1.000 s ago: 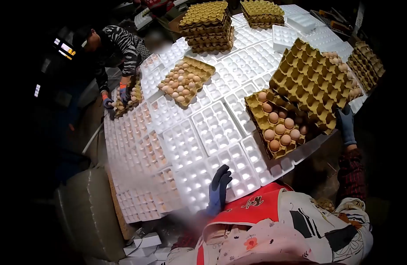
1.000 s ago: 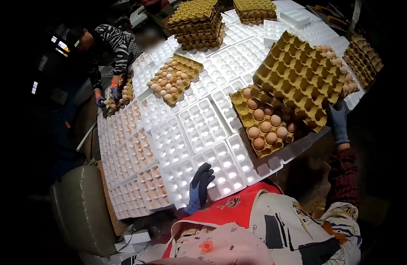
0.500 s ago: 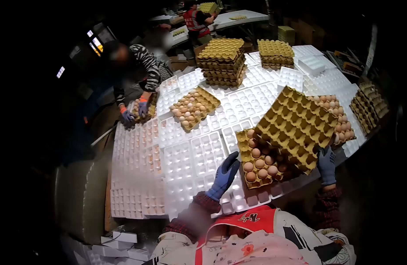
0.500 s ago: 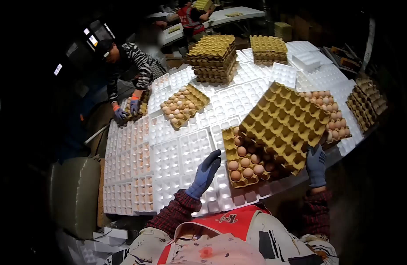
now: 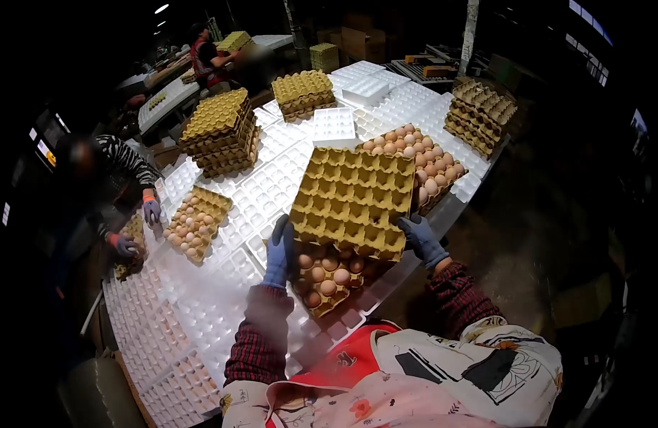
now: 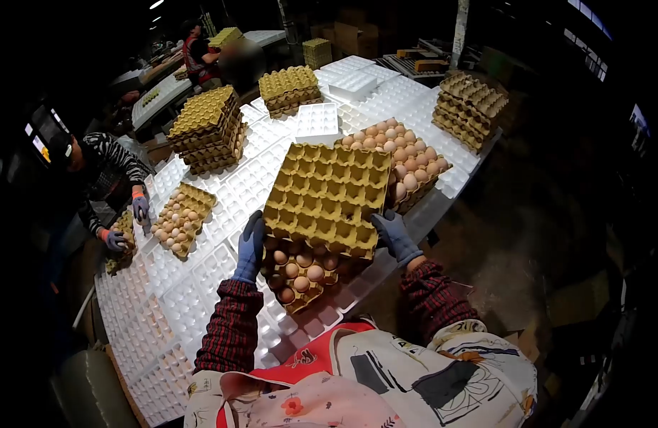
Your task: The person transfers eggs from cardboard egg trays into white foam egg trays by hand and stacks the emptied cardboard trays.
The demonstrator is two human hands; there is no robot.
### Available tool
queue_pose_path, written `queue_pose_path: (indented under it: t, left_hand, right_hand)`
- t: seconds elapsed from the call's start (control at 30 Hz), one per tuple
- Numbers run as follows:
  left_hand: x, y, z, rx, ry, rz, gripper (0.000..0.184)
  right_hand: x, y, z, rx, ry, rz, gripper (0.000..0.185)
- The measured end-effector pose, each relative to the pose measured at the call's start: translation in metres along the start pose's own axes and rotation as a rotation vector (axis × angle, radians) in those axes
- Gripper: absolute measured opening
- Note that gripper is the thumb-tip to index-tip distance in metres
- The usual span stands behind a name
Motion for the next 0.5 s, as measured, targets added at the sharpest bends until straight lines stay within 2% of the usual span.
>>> queue_pose_path:
  t: [0.03, 0.07, 0.1, 0.13, 0.17, 0.2, 0.23, 0.27, 0.3, 0.33, 0.37, 0.43, 0.5]
  left_hand:
    - [0.0, -0.008, 0.003, -0.028, -0.006, 0.218, 0.049]
    - [0.003, -0.019, 0.012, -0.066, -0.022, 0.428, 0.047]
    - [-0.007, -0.031, 0.025, -0.101, -0.006, 0.426, 0.046]
    - [-0.014, -0.038, 0.042, -0.208, -0.034, 0.459, 0.043]
    - [-0.016, -0.043, 0.063, -0.193, -0.052, 0.303, 0.041]
    - [-0.014, -0.045, 0.078, -0.164, -0.059, 0.153, 0.038]
    - [-0.002, -0.035, 0.101, -0.091, 0.02, 0.084, 0.032]
    - [-0.006, -0.028, 0.124, 0.059, -0.027, -0.15, 0.035]
    - [-0.003, -0.023, 0.14, 0.131, 0.077, -0.451, 0.04]
    - [-0.003, -0.016, 0.151, 0.144, 0.333, -0.721, 0.047]
    - [0.0, -0.011, 0.157, 0.126, 0.337, -0.81, 0.049]
    - [0.0, -0.005, 0.161, 0.091, 0.321, -0.988, 0.05]
    - [0.006, -0.004, 0.16, 0.088, 0.272, -0.975, 0.049]
  right_hand:
    - [0.004, 0.001, -0.001, 0.056, -0.022, -0.036, 0.039]
    - [0.0, 0.0, -0.007, 0.053, -0.089, -0.3, 0.037]
    - [0.031, -0.002, 0.007, 0.042, -0.015, -0.413, 0.034]
    - [0.027, -0.013, -0.005, -0.006, -0.034, -0.419, 0.033]
    - [0.068, -0.012, 0.012, -0.026, -0.044, -0.497, 0.03]
    - [0.064, -0.026, -0.003, -0.079, -0.035, -0.511, 0.029]
    - [0.072, -0.033, -0.007, -0.135, -0.009, -0.561, 0.029]
    - [0.055, -0.054, -0.029, -0.224, 0.022, -0.458, 0.028]
    - [0.054, -0.059, -0.032, -0.255, 0.037, -0.45, 0.029]
    - [0.055, -0.062, -0.035, -0.286, 0.046, -0.442, 0.03]
    - [0.043, -0.067, -0.043, -0.225, -0.052, -0.416, 0.033]
    - [0.056, -0.044, -0.016, -0.144, 0.076, -0.563, 0.037]
    - [0.044, -0.022, 0.006, -0.054, 0.15, -0.636, 0.039]
Point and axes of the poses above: each hand's wrist, its own z-axis away from the middle knuckle, its own y-axis out of the palm, x = y × z, the point moved 3 cm from there along -z, towards the middle knuckle, and after that the axes turned 9 degrees about -x, right-handed, at the moved point
